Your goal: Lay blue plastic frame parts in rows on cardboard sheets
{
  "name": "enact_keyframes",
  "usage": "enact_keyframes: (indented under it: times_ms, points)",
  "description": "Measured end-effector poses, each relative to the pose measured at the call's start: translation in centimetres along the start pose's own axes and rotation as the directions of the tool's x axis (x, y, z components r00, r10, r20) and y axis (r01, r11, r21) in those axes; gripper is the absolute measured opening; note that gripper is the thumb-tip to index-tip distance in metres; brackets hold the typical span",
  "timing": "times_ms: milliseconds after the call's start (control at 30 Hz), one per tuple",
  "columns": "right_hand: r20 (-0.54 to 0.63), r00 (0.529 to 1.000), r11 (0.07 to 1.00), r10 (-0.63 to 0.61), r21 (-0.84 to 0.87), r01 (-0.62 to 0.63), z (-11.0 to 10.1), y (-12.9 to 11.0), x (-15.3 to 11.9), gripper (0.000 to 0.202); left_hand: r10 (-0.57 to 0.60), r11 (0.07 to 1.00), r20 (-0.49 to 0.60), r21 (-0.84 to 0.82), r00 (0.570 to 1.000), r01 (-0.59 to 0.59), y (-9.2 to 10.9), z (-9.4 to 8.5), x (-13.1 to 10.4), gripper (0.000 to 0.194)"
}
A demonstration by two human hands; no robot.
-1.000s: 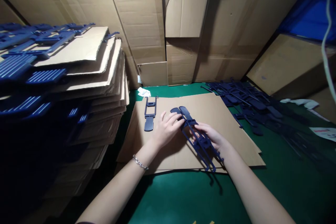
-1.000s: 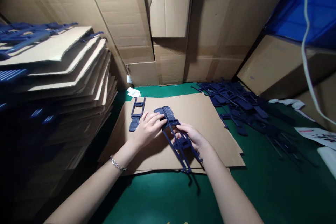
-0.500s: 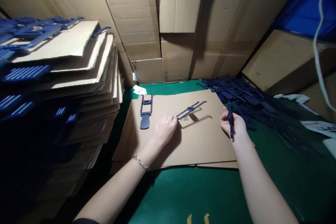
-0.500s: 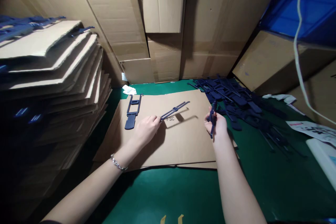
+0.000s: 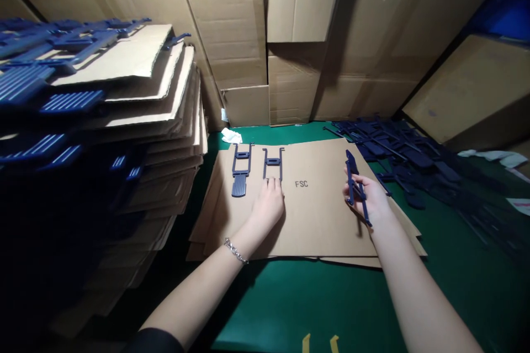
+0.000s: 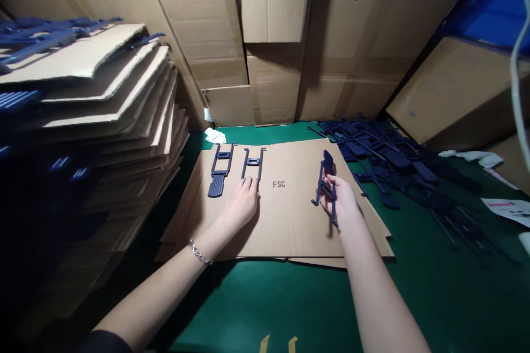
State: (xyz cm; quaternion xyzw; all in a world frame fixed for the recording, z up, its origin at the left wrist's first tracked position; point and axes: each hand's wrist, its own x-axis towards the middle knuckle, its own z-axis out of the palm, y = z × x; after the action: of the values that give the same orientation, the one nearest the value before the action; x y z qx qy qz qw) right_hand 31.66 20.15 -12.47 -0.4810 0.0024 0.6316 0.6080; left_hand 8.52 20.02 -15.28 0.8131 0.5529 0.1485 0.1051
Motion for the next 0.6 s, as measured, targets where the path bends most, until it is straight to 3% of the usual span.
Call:
enact_keyframes:
  times_ms: [333,600]
  points:
    - [0.043,0.999,1.0,-0.009,-0.002,0.009,-0.3,0.1,0.3,0.02,-0.089,0.97,-0.058,0.22,0.994,0.1,-0.6,-0.2,0.6,0.043]
    - [0.047,0.999,1.0,-0.018,0.01,0.017,-0.4,0.2,0.6,0.02,-0.102,0.953,-0.06,0.281,0.993,0.115,-0.8,-0.8,1.8,0.045]
